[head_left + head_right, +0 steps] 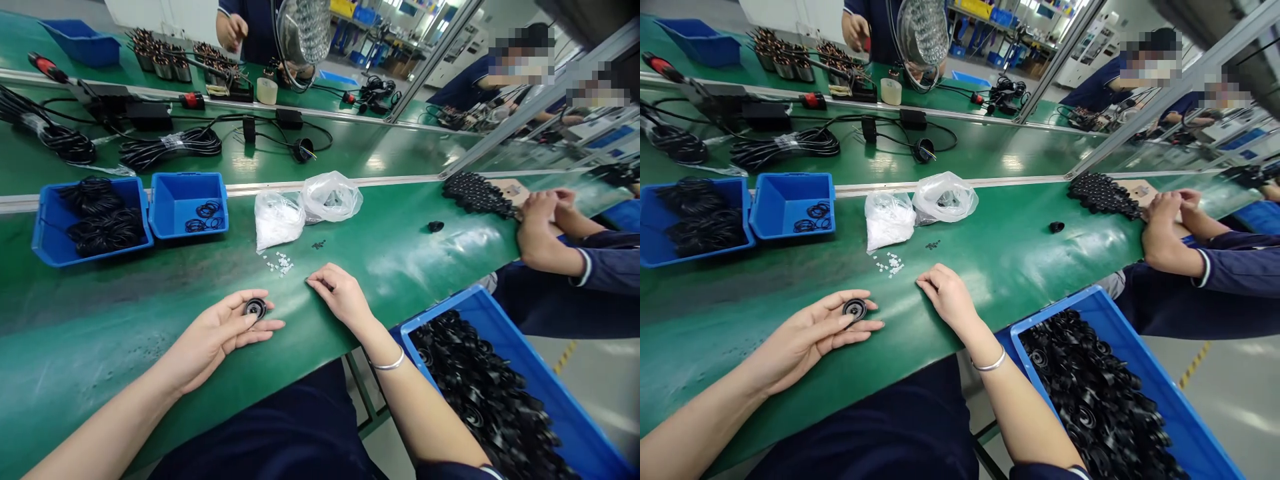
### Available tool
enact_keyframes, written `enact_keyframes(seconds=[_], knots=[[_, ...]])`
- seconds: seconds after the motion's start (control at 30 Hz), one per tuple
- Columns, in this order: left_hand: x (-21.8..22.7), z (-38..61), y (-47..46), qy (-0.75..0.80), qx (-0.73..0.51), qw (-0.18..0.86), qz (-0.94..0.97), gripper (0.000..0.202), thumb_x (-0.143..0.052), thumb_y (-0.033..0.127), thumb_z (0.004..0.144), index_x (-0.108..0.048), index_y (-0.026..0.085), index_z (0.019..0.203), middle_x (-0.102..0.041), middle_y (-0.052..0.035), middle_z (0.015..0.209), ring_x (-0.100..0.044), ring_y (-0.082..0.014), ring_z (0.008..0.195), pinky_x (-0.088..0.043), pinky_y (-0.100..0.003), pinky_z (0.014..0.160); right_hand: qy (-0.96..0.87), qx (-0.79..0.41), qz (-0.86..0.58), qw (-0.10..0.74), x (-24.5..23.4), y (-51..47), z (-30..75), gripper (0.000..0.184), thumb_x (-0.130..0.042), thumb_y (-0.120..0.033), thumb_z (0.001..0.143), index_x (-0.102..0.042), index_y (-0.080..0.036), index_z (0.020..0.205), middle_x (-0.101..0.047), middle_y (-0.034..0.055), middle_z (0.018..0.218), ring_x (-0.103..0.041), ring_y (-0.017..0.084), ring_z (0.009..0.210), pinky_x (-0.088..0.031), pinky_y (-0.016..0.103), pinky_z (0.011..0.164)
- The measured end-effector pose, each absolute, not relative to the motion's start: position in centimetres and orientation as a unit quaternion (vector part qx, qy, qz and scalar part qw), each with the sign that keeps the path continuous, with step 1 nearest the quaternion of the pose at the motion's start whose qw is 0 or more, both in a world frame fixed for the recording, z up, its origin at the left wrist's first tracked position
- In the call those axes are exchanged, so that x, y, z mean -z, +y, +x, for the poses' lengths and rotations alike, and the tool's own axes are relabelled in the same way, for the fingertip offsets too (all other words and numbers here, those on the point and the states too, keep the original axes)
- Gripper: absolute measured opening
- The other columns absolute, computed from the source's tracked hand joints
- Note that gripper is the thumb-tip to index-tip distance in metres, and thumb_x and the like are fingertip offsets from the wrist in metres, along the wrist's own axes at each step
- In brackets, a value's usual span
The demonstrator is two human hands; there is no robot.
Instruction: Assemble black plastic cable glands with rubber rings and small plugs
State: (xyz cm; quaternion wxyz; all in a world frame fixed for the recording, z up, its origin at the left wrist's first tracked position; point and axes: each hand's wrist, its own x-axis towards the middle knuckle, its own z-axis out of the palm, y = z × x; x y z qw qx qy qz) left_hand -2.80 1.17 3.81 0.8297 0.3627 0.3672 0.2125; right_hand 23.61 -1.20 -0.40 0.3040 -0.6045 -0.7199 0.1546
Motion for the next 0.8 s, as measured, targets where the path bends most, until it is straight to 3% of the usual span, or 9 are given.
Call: enact_keyframes(seconds=[0.33, 0.5, 0.8], knots=[[-1.3, -2.2, 0.3, 0.351, -0.232, 0.777, 0.468, 0.038, -0.062, 0.024, 0.085, -0.05, 0.022, 0.121, -0.057, -0.009, 0.126, -0.055, -0.0274, 0.122, -0.042, -0.04, 0.104, -0.742, -0.082, -0.611, 0.264, 0.5, -1.4, 23.0, 0.017, -0.047, -0.022, 0.094, -0.062, -0.019, 0.088, -0.06, 0.0061, 0.082, -0.057, 0.018, 0.079, -0.048, 0.032, 0.075], [-1.0, -2.3, 0.0, 0.349, -0.256, 0.744, 0.509, 0.036, -0.055, 0.024, 0.088, -0.049, 0.023, 0.123, -0.053, -0.0079, 0.133, -0.051, -0.0239, 0.126, -0.037, -0.038, 0.11, -0.755, -0.107, -0.557, 0.33, -0.1, -3.2, 19.0, 0.008, -0.052, -0.017, 0.091, -0.06, -0.02, 0.092, -0.061, 0.0048, 0.082, -0.057, 0.017, 0.079, -0.049, 0.032, 0.074], [-0.7, -2.8, -0.3, 0.385, -0.236, 0.628, 0.634, 0.04, -0.051, 0.027, 0.089, -0.049, 0.029, 0.129, -0.053, -0.0066, 0.132, -0.051, -0.0268, 0.122, -0.041, -0.041, 0.105, -0.763, -0.081, -0.514, 0.383, 0.9, -4.4, 14.2, 0.017, -0.053, -0.01, 0.089, -0.057, -0.021, 0.101, -0.063, 0.006, 0.086, -0.059, 0.019, 0.085, -0.053, 0.035, 0.076]])
